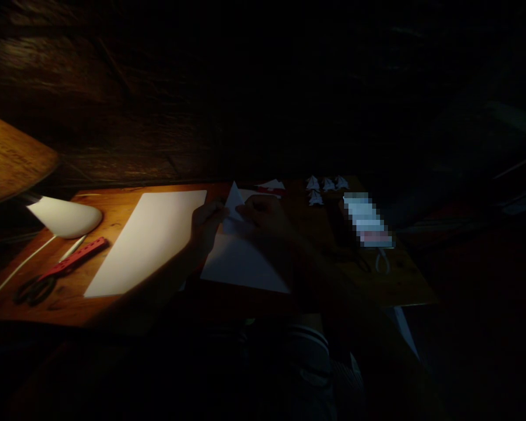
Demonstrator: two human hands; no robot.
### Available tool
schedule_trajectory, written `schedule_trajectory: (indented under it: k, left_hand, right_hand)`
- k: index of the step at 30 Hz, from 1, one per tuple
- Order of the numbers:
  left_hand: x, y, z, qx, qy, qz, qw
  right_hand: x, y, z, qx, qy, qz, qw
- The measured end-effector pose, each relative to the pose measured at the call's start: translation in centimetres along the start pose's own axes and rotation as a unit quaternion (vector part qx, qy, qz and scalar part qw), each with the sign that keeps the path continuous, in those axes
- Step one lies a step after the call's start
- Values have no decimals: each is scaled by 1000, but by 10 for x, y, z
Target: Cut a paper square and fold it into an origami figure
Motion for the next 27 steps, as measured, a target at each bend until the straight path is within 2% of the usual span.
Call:
schedule_trajectory:
  k: [4,11,23,27]
  left_hand:
    - [0,0,0,2,1,3,1000]
    - [4,-5,-2,7,15,7,1000]
    - [6,-2,-3,-8,23,14,1000]
    - [7,-3,-4,-13,30,9,999]
  right_hand:
    - [-2,-5,0,23,-6,22,999]
    - [0,0,-2,26,-7,48,998]
    - [-6,-6,1,20,-61,74,995]
    - [-4,-9,0,40,-65,93,993]
Point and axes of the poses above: each hand's wrist, its own z-axis towards the middle knuckle, its own x-axis out of the palm, y = z × x, the point moved 9 cm from there along z, towards the middle knuckle, and after that the axes turned 13 degrees about -y, right-handed, at the moved point
